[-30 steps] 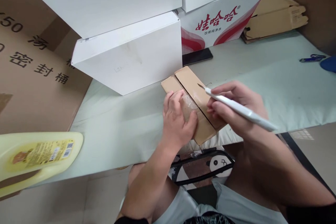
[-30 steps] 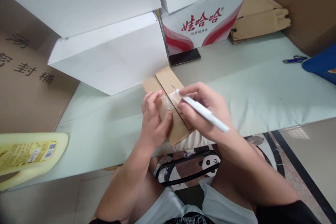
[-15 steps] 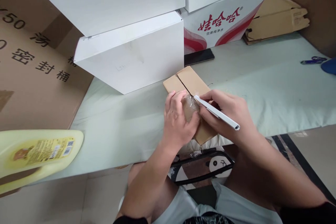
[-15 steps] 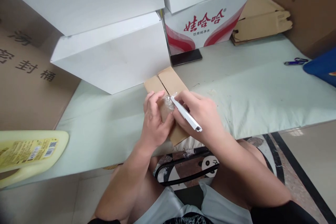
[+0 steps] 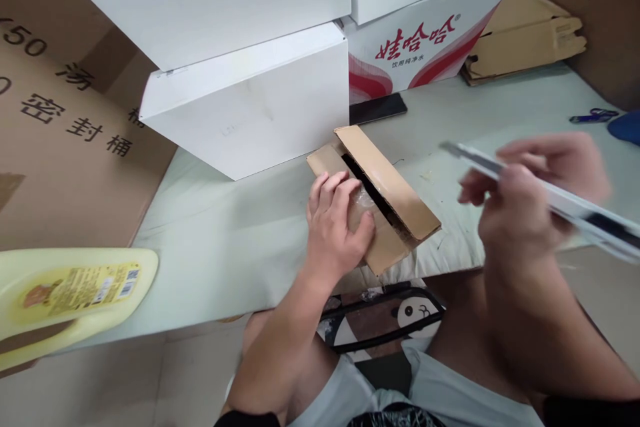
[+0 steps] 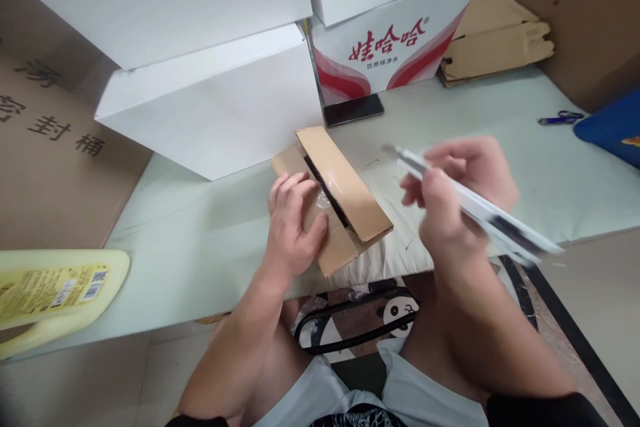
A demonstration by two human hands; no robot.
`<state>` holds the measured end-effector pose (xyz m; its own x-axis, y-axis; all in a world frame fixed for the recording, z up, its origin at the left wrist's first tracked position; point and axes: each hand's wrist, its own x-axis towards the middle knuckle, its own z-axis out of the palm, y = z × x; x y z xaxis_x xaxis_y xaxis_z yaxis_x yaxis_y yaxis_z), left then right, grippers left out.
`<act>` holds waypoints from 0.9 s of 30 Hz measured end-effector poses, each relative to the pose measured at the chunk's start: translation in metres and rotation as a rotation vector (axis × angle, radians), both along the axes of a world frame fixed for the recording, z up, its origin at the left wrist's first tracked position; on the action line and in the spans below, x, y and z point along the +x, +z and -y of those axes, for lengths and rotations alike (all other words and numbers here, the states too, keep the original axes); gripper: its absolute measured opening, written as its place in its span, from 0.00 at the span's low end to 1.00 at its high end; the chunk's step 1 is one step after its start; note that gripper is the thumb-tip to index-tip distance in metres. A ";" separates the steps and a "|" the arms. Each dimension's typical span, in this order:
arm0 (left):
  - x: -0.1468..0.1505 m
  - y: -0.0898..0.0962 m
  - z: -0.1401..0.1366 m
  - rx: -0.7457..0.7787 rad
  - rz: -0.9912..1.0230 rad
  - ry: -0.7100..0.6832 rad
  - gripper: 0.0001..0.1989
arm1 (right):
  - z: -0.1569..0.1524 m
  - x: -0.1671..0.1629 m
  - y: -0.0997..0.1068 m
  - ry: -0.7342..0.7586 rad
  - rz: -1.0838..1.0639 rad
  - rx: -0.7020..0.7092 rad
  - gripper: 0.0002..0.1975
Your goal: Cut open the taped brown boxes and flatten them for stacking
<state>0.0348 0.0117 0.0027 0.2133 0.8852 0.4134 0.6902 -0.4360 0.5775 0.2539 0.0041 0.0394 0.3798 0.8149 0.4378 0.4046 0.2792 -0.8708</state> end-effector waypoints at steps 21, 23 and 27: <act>-0.073 0.007 -0.036 -0.272 0.921 0.141 0.12 | -0.057 0.002 -0.076 0.263 0.054 -0.505 0.17; -0.078 -0.002 -0.043 -0.309 1.045 0.207 0.11 | -0.056 0.001 -0.077 0.344 -0.028 -0.526 0.20; -0.077 -0.018 -0.051 -0.372 1.047 0.259 0.11 | -0.056 0.000 -0.080 0.524 -0.179 -0.369 0.35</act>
